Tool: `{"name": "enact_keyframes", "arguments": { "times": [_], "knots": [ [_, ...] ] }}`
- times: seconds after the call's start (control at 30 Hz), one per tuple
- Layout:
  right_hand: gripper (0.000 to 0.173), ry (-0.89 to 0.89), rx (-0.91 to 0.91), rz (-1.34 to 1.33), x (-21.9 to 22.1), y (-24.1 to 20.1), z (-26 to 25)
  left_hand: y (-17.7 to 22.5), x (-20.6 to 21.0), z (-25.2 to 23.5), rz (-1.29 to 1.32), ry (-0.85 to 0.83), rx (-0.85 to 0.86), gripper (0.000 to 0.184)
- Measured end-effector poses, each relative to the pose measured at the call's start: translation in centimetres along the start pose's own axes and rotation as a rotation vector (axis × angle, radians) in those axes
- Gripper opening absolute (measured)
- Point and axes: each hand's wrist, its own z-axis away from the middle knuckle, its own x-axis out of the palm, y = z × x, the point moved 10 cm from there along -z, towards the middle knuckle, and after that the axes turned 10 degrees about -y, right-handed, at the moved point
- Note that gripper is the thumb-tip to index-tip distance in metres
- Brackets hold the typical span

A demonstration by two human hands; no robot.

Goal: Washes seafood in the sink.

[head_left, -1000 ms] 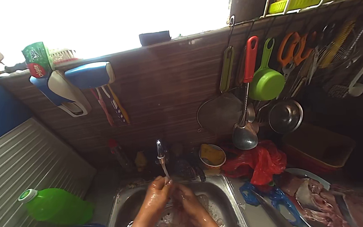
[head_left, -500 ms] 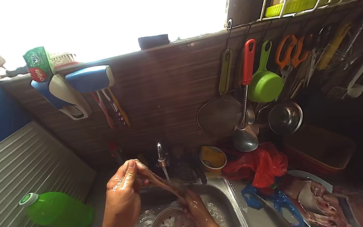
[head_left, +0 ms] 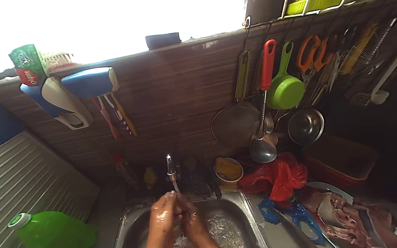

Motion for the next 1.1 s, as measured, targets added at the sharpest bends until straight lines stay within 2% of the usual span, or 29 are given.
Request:
{"name": "enact_keyframes", "arguments": {
  "times": [0.1, 0.17, 0.27, 0.33, 0.43, 0.57, 0.63, 0.7, 0.73, 0.83, 0.9, 0.93, 1.0, 1.1],
  "knots": [
    [0.026, -0.011, 0.061, 0.02, -0.4, 1.0, -0.7, 2.5, -0.7, 1.7, 0.186, 0.084, 0.07, 0.033],
    [0.028, -0.057, 0.142, -0.034, -0.4, 1.7, -1.3, 4.5, -1.3, 2.6, 0.24, 0.116, 0.155, 0.033],
    [0.032, -0.058, 0.213, -0.12, -1.7, 4.9, -0.6, 9.6, -2.6, 3.4, 0.251, 0.134, 0.329, 0.034],
    [0.027, -0.011, 0.2, -0.145, -2.8, 6.8, 0.2, 12.0, -3.6, 3.2, 0.244, 0.124, 0.355, 0.033],
    [0.028, 0.035, 0.252, -0.18, -4.0, 9.4, 0.9, 12.7, -4.3, 3.1, 0.257, 0.12, 0.373, 0.034],
    [0.032, 0.054, 0.443, 0.092, -6.9, 14.8, 2.3, 13.7, -3.5, 4.0, 0.217, 0.059, 0.424, 0.034],
    [0.035, 0.045, 0.528, 0.282, -7.9, 15.8, 3.2, 13.8, -2.9, 3.8, 0.177, 0.001, 0.427, 0.032],
    [0.038, 0.03, 0.516, 0.443, -7.6, 13.2, 3.0, 12.9, -2.2, 2.8, 0.109, -0.082, 0.383, 0.03],
    [0.038, 0.047, 0.422, 0.424, -7.0, 10.5, 2.7, 11.9, -1.7, 2.3, 0.072, -0.116, 0.33, 0.029],
    [0.048, -0.03, 0.137, 0.07, -2.6, 2.4, 1.6, 7.1, -0.7, 0.9, 0.05, -0.132, 0.131, 0.026],
    [0.043, -0.123, 0.018, -0.106, 0.4, -0.6, 0.9, 5.4, -0.3, 0.7, 0.076, -0.1, 0.084, 0.026],
    [0.035, -0.131, -0.026, -0.136, 1.1, -1.1, 0.5, 5.3, -0.4, 0.8, 0.093, -0.076, 0.098, 0.026],
    [0.032, -0.169, -0.023, -0.126, 1.3, -0.6, -0.3, 6.0, -1.4, 1.2, 0.13, -0.005, 0.151, 0.027],
    [0.035, -0.235, 0.134, -0.054, 0.6, 1.1, -0.7, 6.3, -4.2, 1.5, 0.144, 0.065, 0.133, 0.025]
  ]
}}
